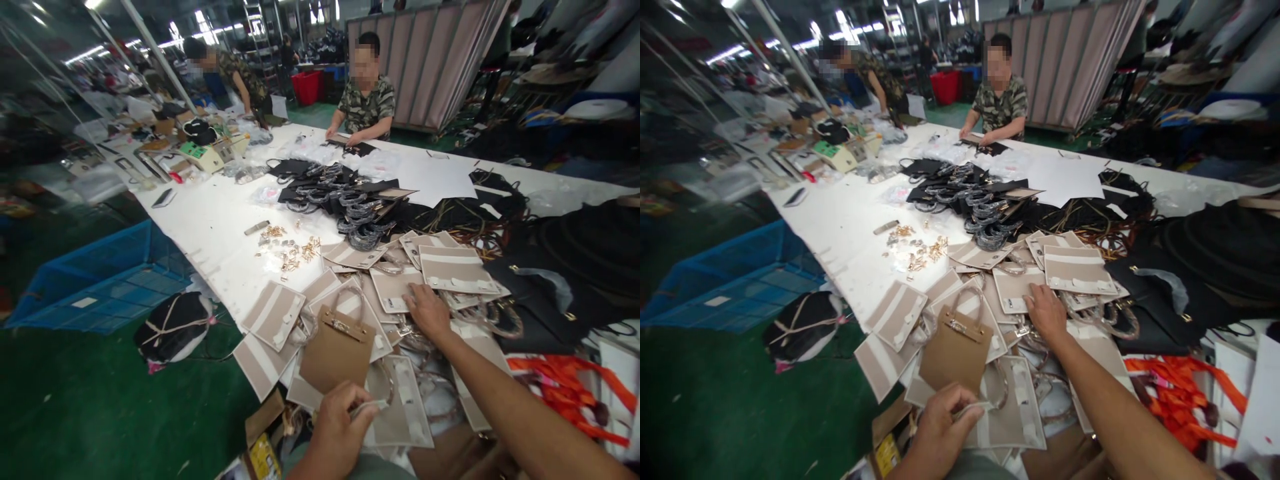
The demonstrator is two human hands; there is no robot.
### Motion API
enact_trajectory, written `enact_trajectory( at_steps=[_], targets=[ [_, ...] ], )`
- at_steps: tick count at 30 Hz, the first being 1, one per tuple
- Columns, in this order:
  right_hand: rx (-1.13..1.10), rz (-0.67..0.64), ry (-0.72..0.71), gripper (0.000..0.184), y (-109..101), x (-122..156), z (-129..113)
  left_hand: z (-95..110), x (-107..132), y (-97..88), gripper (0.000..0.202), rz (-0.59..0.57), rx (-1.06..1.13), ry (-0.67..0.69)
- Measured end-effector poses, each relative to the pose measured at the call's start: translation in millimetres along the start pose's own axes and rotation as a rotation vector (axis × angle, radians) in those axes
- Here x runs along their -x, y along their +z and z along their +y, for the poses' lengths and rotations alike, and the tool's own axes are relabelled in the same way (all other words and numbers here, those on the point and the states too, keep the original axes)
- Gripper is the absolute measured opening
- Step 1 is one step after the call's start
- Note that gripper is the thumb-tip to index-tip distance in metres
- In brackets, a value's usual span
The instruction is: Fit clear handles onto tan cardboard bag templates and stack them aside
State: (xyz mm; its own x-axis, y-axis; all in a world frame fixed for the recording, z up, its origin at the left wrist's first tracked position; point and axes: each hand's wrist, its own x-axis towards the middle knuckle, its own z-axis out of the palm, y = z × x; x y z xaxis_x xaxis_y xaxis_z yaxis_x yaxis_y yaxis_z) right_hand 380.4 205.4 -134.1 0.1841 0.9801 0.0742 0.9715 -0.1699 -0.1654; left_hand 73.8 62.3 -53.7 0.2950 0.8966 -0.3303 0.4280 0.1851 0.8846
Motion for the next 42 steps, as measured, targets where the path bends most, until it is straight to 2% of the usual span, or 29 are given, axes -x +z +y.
enact_trajectory(
  at_steps=[2, 5, 7, 10, 12, 14, 18, 21, 24, 27, 30, 32, 35, 37, 39, 42],
  targets=[
    [-0.092, 0.013, -0.025, 0.045, -10.4, 8.0, 1.6, 1.0, 5.1, -1.7, 0.012, 0.049, 0.008, -0.030],
    [-0.349, -0.003, -0.004, 0.045, -40.1, 36.3, -9.8, 5.3, 9.5, -3.1, 0.018, 0.085, 0.042, -0.056],
    [-0.587, -0.148, -0.021, 0.040, -65.8, 68.2, -30.3, 9.1, 11.0, -3.0, 0.021, 0.082, 0.057, -0.052],
    [-0.848, -0.505, -0.148, 0.030, -99.1, 121.9, -69.4, 12.6, 11.5, -1.5, 0.021, 0.060, 0.020, -0.005],
    [-0.843, -0.569, -0.233, 0.021, -111.9, 148.7, -90.0, 11.8, 11.3, 0.2, 0.016, 0.039, -0.031, 0.042],
    [-0.765, -0.522, -0.272, 0.020, -118.2, 162.9, -100.8, 9.0, 11.2, 1.8, 0.006, 0.018, -0.087, 0.092],
    [-0.535, -0.430, -0.332, 0.015, -126.4, 166.5, -102.8, 2.0, 11.8, 2.4, 0.004, -0.025, -0.253, 0.272],
    [-0.374, -0.374, -0.357, 0.011, -130.9, 166.7, -104.6, -2.4, 9.9, 1.2, 0.011, 0.004, -0.427, 0.436],
    [-0.382, -0.364, -0.333, 0.012, -124.0, 168.8, -108.4, -6.5, 4.4, 0.5, 0.015, 0.060, -0.542, 0.656],
    [-0.468, -0.337, -0.261, 0.016, -104.6, 161.1, -102.0, -10.3, -1.4, 1.2, 0.020, 0.140, -0.569, 0.815],
    [-0.563, -0.291, -0.113, 0.022, -84.8, 131.0, -80.4, -12.6, -4.9, 3.2, 0.021, 0.104, -0.499, 0.862],
    [-0.626, -0.289, -0.042, 0.028, -75.7, 99.0, -63.3, -13.2, -7.4, 4.7, 0.019, 0.063, -0.359, 0.721],
    [-0.565, -0.262, -0.040, 0.031, -64.0, 45.8, -45.2, -14.5, -14.6, 6.1, 0.013, 0.041, -0.117, 0.266],
    [-0.424, -0.252, -0.073, 0.030, -53.7, 16.2, -40.4, -17.3, -20.9, 6.3, 0.011, 0.004, -0.020, 0.070],
    [-0.305, -0.276, -0.110, 0.029, -41.2, -4.1, -39.9, -21.7, -26.6, 6.3, 0.012, -0.034, 0.032, 0.015],
    [-0.217, -0.312, -0.127, 0.026, -22.5, -17.2, -41.1, -28.9, -32.9, 6.1, 0.015, -0.059, 0.050, -0.009]
  ],
)
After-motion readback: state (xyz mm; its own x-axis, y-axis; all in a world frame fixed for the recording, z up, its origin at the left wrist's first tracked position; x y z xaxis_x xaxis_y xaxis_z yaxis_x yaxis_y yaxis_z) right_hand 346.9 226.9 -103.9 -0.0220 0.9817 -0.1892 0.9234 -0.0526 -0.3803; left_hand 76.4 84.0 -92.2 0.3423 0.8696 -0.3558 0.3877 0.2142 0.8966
